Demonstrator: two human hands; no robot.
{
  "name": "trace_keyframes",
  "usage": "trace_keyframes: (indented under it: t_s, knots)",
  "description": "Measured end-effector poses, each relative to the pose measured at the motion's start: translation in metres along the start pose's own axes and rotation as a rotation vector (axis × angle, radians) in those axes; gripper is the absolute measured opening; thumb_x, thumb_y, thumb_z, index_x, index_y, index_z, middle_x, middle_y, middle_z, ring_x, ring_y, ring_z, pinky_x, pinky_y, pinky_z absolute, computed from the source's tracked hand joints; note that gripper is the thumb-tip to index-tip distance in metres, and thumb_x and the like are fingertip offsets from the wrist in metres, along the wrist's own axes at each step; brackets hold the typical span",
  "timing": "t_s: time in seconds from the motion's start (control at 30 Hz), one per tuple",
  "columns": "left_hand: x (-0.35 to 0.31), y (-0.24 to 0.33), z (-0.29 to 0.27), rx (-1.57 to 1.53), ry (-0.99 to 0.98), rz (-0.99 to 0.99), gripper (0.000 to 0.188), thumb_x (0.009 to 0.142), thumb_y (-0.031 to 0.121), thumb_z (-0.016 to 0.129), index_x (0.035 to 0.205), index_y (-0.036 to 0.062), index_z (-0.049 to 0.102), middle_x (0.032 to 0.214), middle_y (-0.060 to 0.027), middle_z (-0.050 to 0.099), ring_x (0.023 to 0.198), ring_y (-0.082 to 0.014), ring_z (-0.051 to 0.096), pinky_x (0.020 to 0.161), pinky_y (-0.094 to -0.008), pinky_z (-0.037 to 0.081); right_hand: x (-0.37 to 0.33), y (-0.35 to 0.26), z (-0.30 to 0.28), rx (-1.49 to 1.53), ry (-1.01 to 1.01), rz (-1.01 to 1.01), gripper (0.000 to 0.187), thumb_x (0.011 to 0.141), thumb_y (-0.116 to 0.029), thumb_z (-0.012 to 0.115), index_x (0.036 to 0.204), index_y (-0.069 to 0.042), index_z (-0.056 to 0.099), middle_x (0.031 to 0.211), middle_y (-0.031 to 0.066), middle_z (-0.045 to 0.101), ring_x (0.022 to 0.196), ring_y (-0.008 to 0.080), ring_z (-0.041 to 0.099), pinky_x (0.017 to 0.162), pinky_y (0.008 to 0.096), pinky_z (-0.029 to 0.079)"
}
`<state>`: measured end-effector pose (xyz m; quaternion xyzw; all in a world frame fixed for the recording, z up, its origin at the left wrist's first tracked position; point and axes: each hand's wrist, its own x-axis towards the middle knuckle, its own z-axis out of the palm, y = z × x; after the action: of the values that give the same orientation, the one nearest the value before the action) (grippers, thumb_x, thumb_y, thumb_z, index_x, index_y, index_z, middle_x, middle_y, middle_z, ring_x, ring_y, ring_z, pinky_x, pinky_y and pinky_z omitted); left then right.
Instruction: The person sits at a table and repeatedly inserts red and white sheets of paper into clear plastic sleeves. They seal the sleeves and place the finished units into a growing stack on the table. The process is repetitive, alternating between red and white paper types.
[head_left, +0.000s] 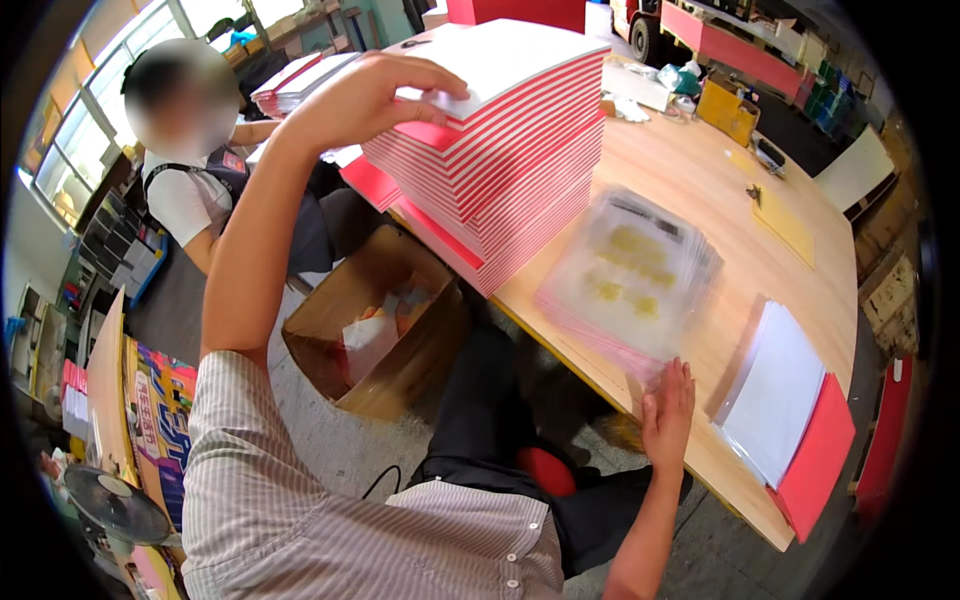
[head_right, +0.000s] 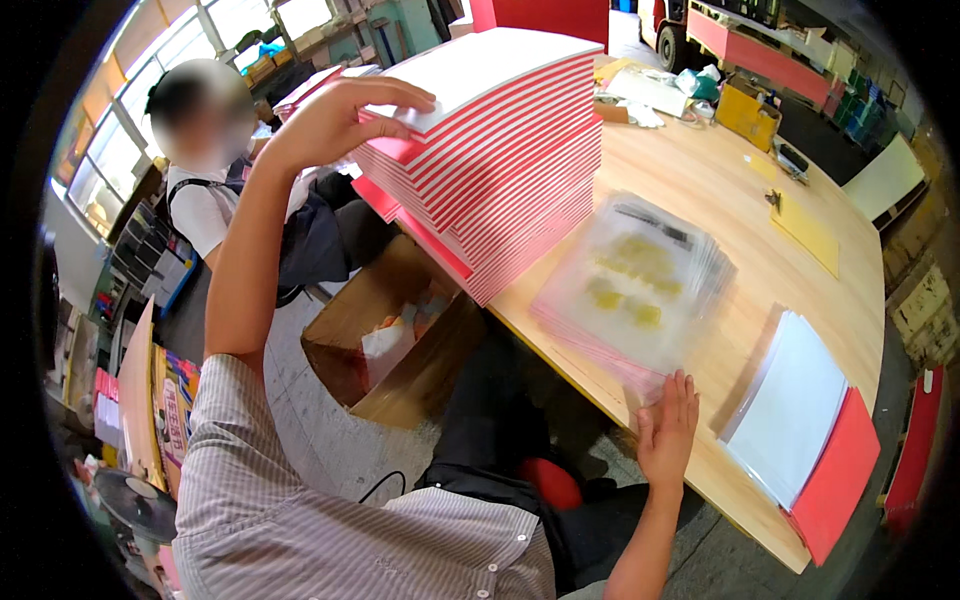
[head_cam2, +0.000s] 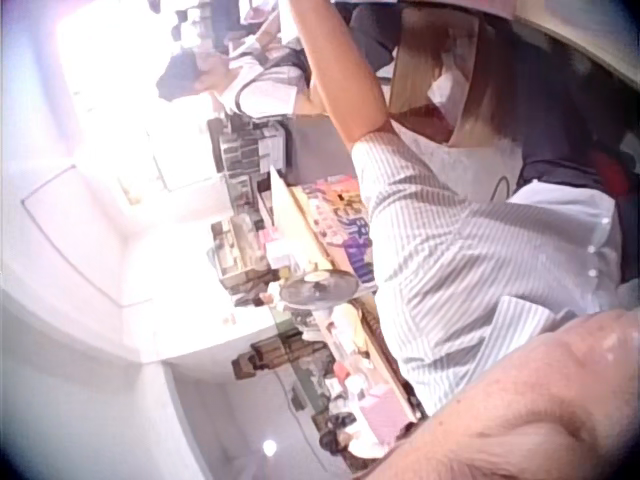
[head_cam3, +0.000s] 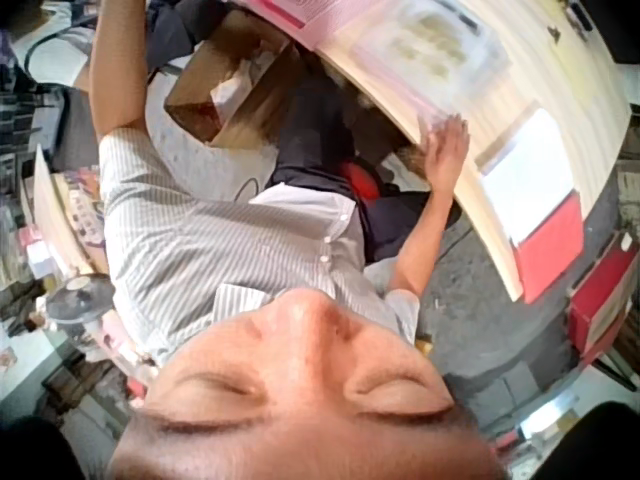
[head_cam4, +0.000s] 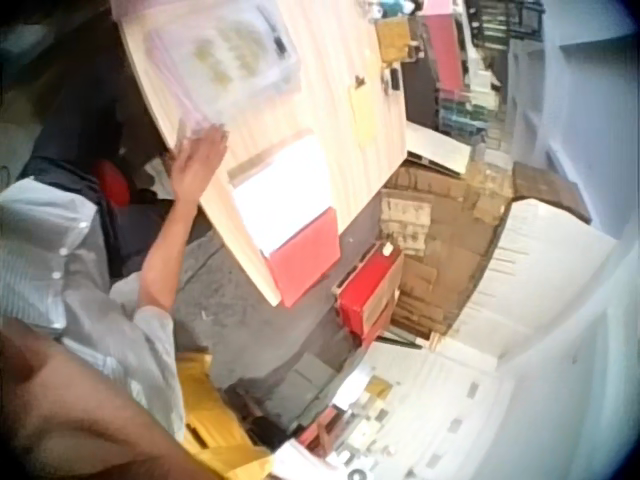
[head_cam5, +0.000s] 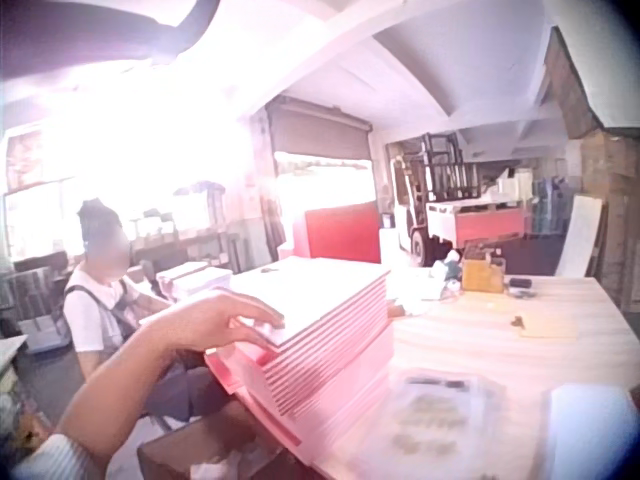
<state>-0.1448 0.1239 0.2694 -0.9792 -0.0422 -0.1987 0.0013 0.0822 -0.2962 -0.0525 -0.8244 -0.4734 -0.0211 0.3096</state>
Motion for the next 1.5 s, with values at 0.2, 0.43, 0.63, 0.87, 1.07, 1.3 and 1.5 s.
trace_keyframes:
  t_s: [0.2, 0.43, 0.63, 0.87, 1.07, 1.3, 1.5]
  knots:
    - [0.008, -0.006, -0.007, 0.036, -0.070, 0.037, 0.025, 0.090, 0.012, 0.069, 0.114, 0.0084, 0.074, 0.114, -0.0067, 0.072, 0.100, -0.0207, 0.069, 0.095, -0.0342, 0.054, 0.001, 0.002, 0.003, 0.020, -0.003, 0.009, 0.052, 0.103, -0.034, 0.048, 0.143, -0.001, 0.046, 0.150, 0.0183, 0.045, 0.145, 0.0402, 0.032, 0.120, 0.0499, 0.019]
    - [0.008, 0.001, -0.009, -0.034, -0.054, -0.032, 0.022, 0.090, 0.009, 0.068, 0.111, 0.0033, 0.071, 0.102, -0.0099, 0.073, 0.093, -0.0198, 0.070, 0.085, -0.0323, 0.054, 0.003, 0.001, 0.002, 0.011, -0.018, 0.023, 0.052, 0.103, -0.035, 0.047, 0.141, 0.000, 0.048, 0.147, 0.0184, 0.048, 0.143, 0.0398, 0.034, 0.120, 0.0494, 0.020]
    - [0.006, -0.002, -0.007, -0.071, -0.013, -0.071, 0.023, 0.085, 0.007, 0.071, 0.108, 0.0043, 0.074, 0.099, -0.0113, 0.074, 0.090, -0.0216, 0.070, 0.083, -0.0318, 0.053, 0.005, 0.001, 0.004, 0.022, -0.023, 0.021, 0.050, 0.099, -0.029, 0.051, 0.139, 0.001, 0.049, 0.144, 0.0196, 0.051, 0.141, 0.0407, 0.037, 0.120, 0.0513, 0.019]
    - [0.008, 0.008, -0.006, -0.076, -0.006, -0.157, 0.023, 0.082, 0.001, 0.069, 0.105, 0.0022, 0.074, 0.093, -0.0109, 0.075, 0.085, -0.0163, 0.071, 0.080, -0.0277, 0.054, 0.005, -0.001, 0.003, 0.021, -0.021, 0.028, 0.050, 0.101, -0.032, 0.048, 0.139, 0.001, 0.049, 0.144, 0.0192, 0.051, 0.141, 0.0396, 0.038, 0.120, 0.0512, 0.019]
    - [0.007, -0.001, -0.001, -0.115, 0.021, -0.106, 0.024, 0.083, -0.001, 0.068, 0.106, 0.0015, 0.073, 0.095, -0.0100, 0.075, 0.085, -0.0150, 0.070, 0.081, -0.0270, 0.054, 0.004, 0.002, 0.004, 0.022, -0.026, 0.021, 0.051, 0.102, -0.034, 0.047, 0.139, 0.001, 0.049, 0.143, 0.0186, 0.051, 0.140, 0.0393, 0.039, 0.120, 0.0514, 0.020]
    - [0.007, 0.005, -0.001, -0.131, 0.007, -0.173, 0.023, 0.083, -0.002, 0.068, 0.106, -0.0002, 0.073, 0.094, -0.0088, 0.074, 0.085, -0.0137, 0.068, 0.081, -0.0265, 0.054, 0.004, 0.001, 0.004, 0.021, -0.027, 0.017, 0.050, 0.102, -0.033, 0.048, 0.138, 0.001, 0.049, 0.143, 0.0188, 0.052, 0.140, 0.0391, 0.039, 0.120, 0.0515, 0.020]
    - [0.006, 0.004, 0.000, -0.203, 0.020, -0.182, 0.023, 0.084, 0.000, 0.070, 0.107, -0.0007, 0.073, 0.095, -0.0079, 0.074, 0.085, -0.0132, 0.068, 0.081, -0.0258, 0.054, 0.004, 0.002, 0.005, 0.025, -0.024, 0.004, 0.049, 0.101, -0.032, 0.049, 0.138, 0.001, 0.049, 0.143, 0.0185, 0.052, 0.140, 0.0390, 0.039, 0.120, 0.0519, 0.019]
